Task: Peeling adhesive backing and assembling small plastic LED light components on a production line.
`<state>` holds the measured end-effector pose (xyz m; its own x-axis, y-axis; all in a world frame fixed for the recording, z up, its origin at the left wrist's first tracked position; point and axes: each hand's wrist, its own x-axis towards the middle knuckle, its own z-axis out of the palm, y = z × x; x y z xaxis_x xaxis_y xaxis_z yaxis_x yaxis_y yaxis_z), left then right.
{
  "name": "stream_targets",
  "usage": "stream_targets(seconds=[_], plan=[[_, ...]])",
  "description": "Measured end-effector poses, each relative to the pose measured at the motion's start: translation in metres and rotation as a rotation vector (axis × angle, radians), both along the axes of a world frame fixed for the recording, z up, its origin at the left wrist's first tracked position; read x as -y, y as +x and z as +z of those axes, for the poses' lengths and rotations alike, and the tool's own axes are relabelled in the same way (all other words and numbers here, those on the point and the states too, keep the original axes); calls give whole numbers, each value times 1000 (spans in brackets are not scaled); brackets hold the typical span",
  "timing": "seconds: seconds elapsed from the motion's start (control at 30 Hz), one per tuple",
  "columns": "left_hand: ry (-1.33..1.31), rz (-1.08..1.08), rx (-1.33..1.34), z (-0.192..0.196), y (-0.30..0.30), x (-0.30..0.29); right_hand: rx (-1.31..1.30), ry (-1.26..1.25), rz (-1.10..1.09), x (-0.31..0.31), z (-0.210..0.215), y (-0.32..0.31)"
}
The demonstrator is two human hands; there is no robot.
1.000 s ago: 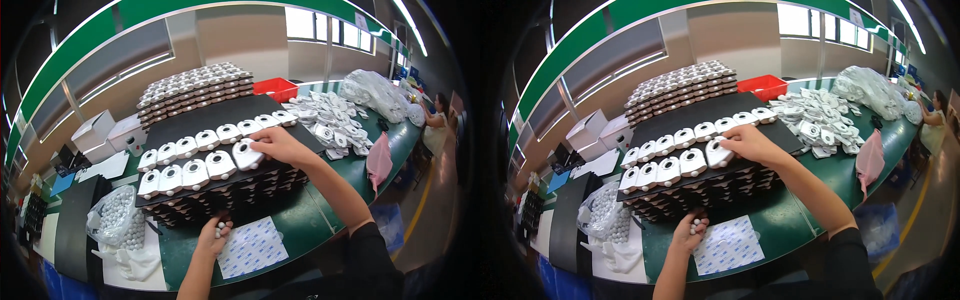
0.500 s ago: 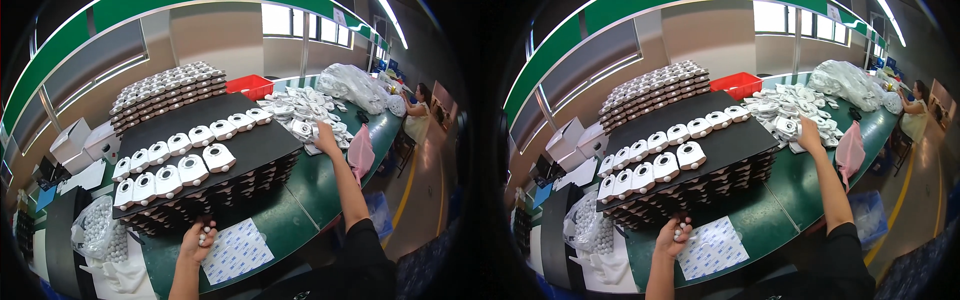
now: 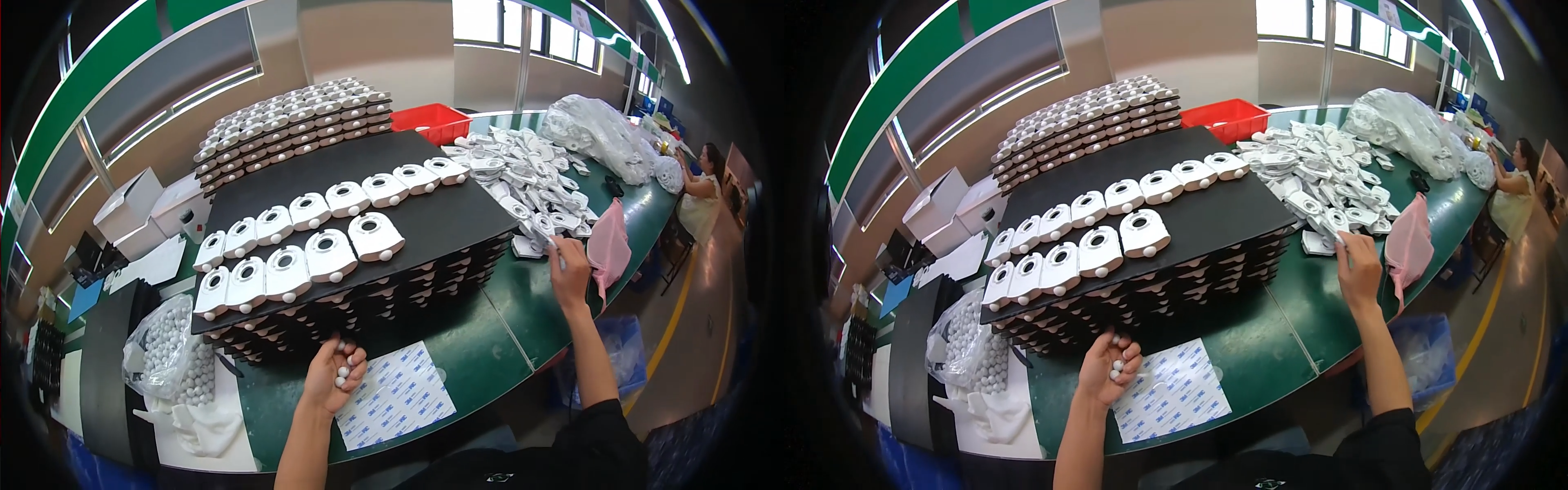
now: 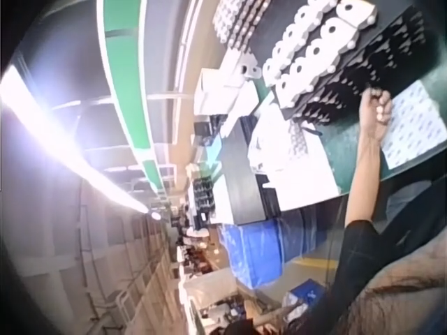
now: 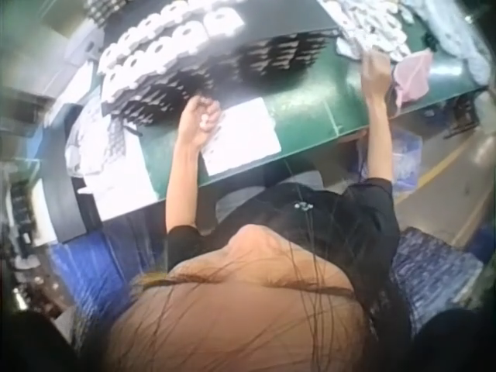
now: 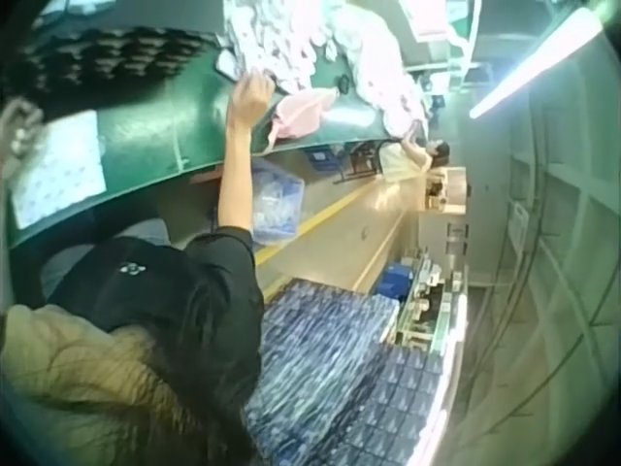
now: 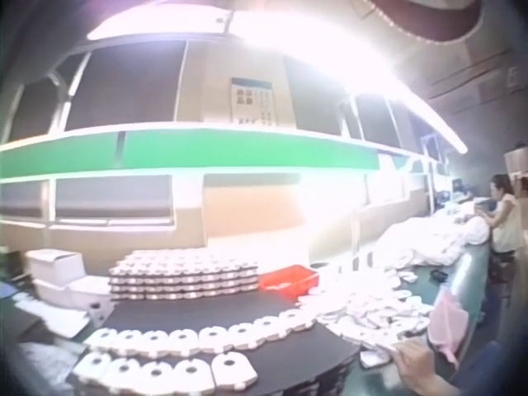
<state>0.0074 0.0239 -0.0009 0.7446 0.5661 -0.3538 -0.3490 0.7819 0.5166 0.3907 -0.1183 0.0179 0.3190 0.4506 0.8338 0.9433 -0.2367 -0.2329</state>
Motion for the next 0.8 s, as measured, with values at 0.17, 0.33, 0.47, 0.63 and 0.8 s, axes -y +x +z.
stream_targets(seconds=[0.17,0.33,0.47,0.63,0.8], plan=[[41,45,22,-4,-3,1,-308,-218,136,18,11,-36],[202,53,-11,2,-2,3,-263,-462,236,18,18,-74],[272,69,-77,0,-7,3,-289,-641,190,21,26,-85],[221,74,-85,-1,1,2,-425,-439,506,14,27,-115],[238,123,-104,-4,-8,-1,-976,-490,980,-8,4,-185]])
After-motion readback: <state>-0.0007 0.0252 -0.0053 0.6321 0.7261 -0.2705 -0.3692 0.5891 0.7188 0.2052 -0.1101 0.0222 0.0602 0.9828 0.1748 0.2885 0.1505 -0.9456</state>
